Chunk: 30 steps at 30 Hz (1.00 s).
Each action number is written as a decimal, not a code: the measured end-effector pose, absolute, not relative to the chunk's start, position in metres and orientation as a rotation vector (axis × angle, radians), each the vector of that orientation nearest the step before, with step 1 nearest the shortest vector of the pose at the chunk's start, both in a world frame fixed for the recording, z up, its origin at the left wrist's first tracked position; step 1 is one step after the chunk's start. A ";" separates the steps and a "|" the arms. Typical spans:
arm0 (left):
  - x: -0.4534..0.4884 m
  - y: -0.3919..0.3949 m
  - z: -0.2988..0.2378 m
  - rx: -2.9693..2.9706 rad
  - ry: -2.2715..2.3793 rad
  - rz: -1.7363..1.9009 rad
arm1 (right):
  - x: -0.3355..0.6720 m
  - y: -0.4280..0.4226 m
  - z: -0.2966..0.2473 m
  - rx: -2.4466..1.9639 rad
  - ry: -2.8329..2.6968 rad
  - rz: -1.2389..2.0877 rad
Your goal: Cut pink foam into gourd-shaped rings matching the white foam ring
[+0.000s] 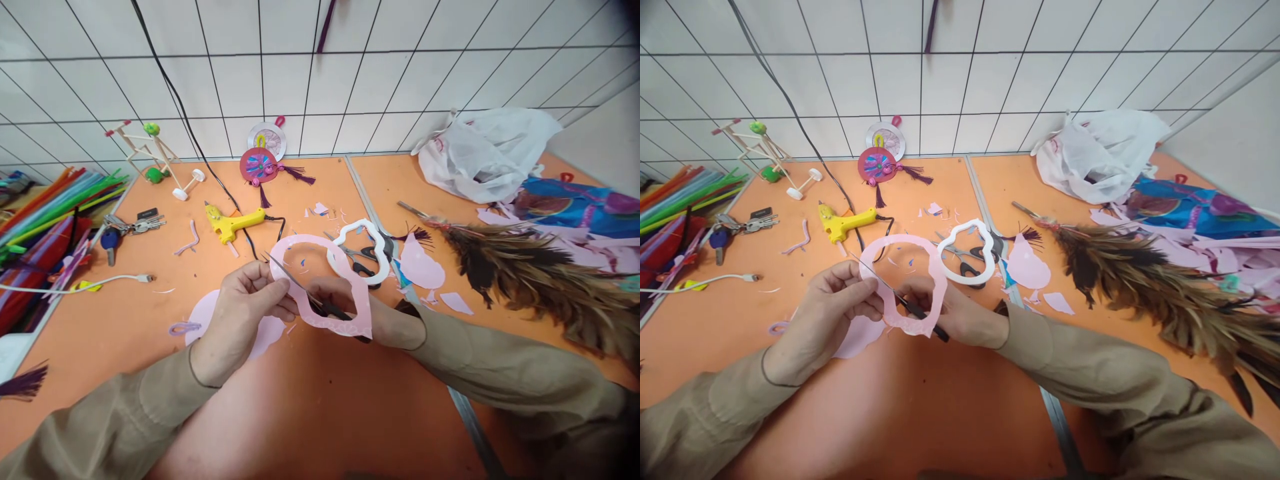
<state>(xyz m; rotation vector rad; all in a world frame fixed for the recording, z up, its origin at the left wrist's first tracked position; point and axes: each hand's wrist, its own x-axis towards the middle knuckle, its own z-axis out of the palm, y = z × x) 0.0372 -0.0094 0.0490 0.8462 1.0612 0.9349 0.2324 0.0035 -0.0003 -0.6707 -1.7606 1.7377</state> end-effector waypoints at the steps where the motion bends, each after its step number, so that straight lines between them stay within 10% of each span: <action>1: 0.037 -0.010 0.049 0.845 1.061 0.930 | 0.232 0.003 0.000 -0.667 -1.773 1.730; 30: 0.038 -0.010 0.048 0.769 1.052 0.936 | 0.229 0.001 0.001 -0.709 -1.698 1.799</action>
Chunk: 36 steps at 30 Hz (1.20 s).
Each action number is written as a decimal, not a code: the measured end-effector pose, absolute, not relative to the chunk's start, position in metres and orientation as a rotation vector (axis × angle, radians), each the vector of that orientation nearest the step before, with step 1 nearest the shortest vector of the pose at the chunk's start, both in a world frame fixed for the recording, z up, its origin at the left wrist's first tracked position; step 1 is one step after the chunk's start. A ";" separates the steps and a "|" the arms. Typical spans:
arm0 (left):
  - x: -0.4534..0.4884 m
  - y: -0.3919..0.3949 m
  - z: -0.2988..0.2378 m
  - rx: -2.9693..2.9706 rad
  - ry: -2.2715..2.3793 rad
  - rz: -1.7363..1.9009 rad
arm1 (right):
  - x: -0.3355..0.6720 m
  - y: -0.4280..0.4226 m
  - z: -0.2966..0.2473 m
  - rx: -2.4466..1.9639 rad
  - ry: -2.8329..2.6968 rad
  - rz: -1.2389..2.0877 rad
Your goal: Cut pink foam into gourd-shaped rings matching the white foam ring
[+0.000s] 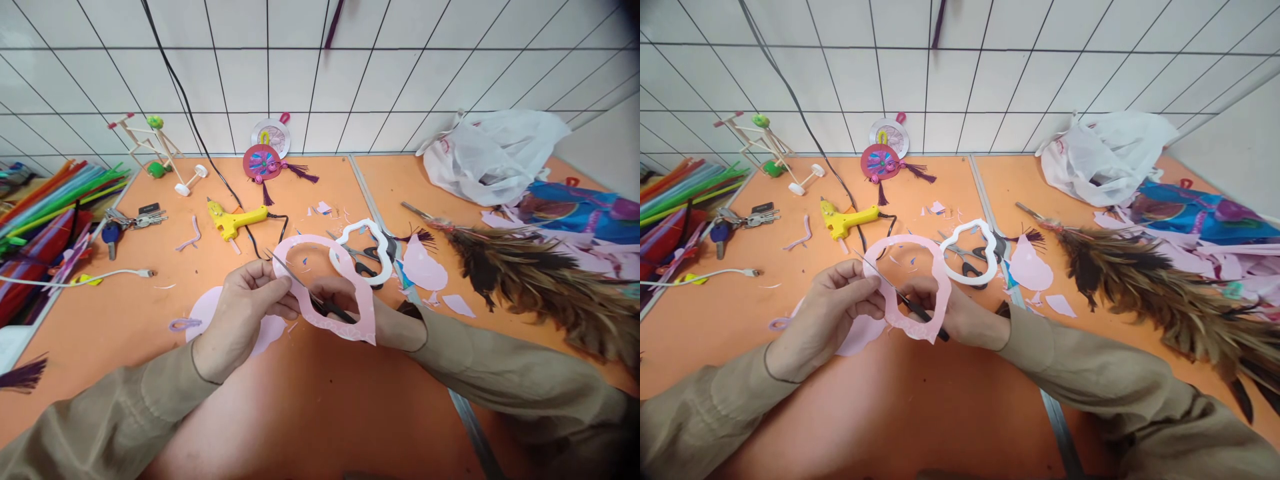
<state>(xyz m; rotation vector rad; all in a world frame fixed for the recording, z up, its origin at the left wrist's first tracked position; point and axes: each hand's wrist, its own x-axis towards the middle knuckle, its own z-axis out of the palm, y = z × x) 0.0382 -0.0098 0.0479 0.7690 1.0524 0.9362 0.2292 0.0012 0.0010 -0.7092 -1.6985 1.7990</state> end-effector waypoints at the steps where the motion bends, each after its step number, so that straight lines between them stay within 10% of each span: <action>1: 0.038 -0.010 0.048 0.769 1.051 0.934 | 0.230 0.001 0.001 -0.705 -1.708 1.797; 36: 0.035 -0.006 0.046 0.821 1.080 0.943 | 0.234 0.004 -0.003 -0.724 -1.680 1.793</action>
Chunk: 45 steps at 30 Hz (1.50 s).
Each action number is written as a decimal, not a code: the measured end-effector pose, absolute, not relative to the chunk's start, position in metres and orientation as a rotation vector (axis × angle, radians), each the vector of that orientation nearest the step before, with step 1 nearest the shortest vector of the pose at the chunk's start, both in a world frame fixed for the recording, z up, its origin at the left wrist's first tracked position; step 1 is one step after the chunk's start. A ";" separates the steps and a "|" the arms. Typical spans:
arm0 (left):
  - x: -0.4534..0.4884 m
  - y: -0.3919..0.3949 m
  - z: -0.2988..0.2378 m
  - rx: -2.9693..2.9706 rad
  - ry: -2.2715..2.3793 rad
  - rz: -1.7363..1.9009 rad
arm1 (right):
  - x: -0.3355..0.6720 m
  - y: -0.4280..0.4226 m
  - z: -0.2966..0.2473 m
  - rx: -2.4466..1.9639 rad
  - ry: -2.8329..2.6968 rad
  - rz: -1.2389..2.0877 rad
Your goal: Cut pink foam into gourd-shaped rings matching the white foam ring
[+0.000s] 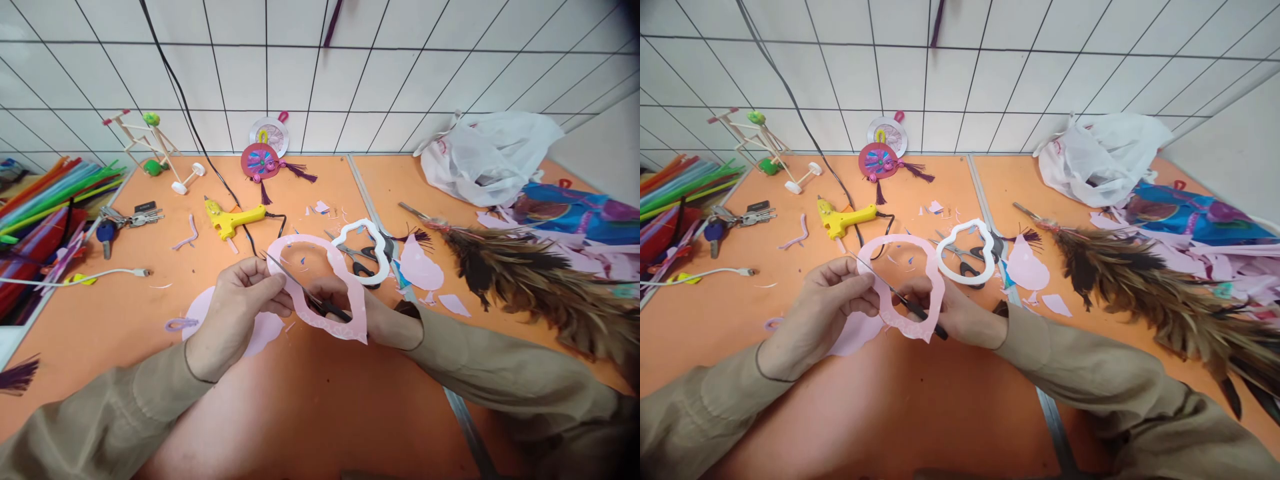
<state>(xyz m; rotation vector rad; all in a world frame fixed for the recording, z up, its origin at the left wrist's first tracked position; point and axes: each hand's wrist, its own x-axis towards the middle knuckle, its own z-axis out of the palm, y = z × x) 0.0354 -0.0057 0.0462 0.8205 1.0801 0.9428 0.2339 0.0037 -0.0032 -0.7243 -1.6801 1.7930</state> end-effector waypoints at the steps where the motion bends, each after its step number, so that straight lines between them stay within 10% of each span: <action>1: 0.035 -0.006 0.046 0.822 1.084 0.941 | 0.234 0.004 -0.004 -0.736 -1.684 1.785; 45: 0.032 -0.006 0.048 0.782 1.070 0.952 | 0.231 0.001 0.012 -0.803 -1.740 1.752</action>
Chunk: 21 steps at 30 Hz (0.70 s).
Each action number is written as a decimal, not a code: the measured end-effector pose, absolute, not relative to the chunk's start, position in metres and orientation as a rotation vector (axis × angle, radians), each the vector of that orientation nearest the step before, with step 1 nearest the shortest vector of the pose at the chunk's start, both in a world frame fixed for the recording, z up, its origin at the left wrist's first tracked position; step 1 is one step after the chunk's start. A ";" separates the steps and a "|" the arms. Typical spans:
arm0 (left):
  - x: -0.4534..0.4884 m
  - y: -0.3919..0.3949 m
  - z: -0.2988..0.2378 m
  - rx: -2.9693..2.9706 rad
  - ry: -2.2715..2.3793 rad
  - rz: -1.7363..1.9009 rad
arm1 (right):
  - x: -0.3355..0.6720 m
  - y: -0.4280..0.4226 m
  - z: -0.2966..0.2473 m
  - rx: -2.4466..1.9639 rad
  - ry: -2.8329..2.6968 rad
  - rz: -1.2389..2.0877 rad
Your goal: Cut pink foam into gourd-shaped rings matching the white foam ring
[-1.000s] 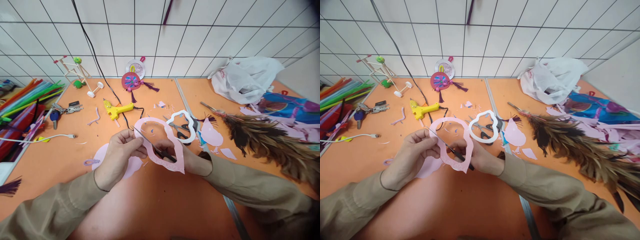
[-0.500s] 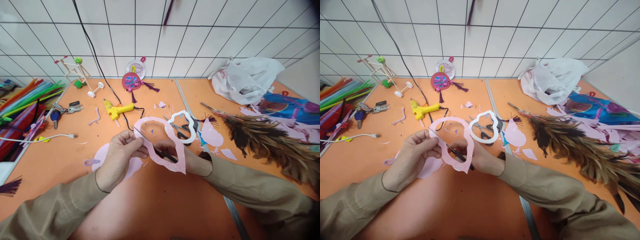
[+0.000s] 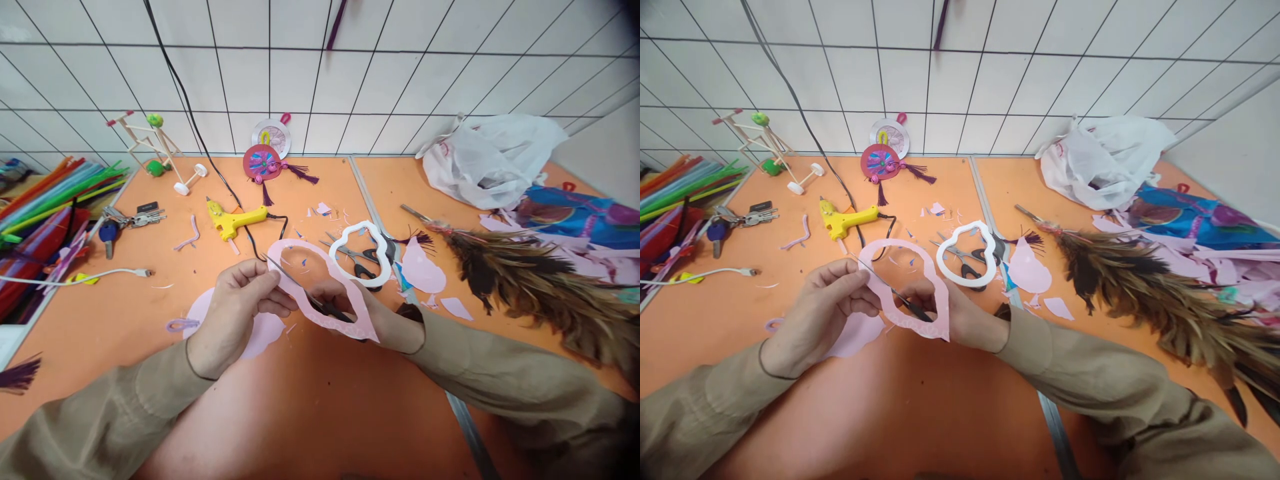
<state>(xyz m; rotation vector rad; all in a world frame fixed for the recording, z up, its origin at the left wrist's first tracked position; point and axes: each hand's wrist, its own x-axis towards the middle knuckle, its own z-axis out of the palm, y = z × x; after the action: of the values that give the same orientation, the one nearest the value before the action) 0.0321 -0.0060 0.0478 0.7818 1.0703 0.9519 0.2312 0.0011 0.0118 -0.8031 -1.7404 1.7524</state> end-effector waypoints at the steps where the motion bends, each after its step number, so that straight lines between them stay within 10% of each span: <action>1: 0.032 -0.006 0.047 0.784 1.073 0.949 | 0.231 0.001 0.012 -0.804 -1.741 1.749; 21: 0.032 -0.008 0.045 0.843 1.096 0.941 | 0.234 0.001 0.007 -0.731 -1.570 1.879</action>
<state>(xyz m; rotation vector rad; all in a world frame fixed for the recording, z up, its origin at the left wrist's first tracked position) 0.0325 -0.0079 0.0454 0.8430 1.0957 0.9410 0.2339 0.0006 0.0069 -0.7313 -1.5701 1.8792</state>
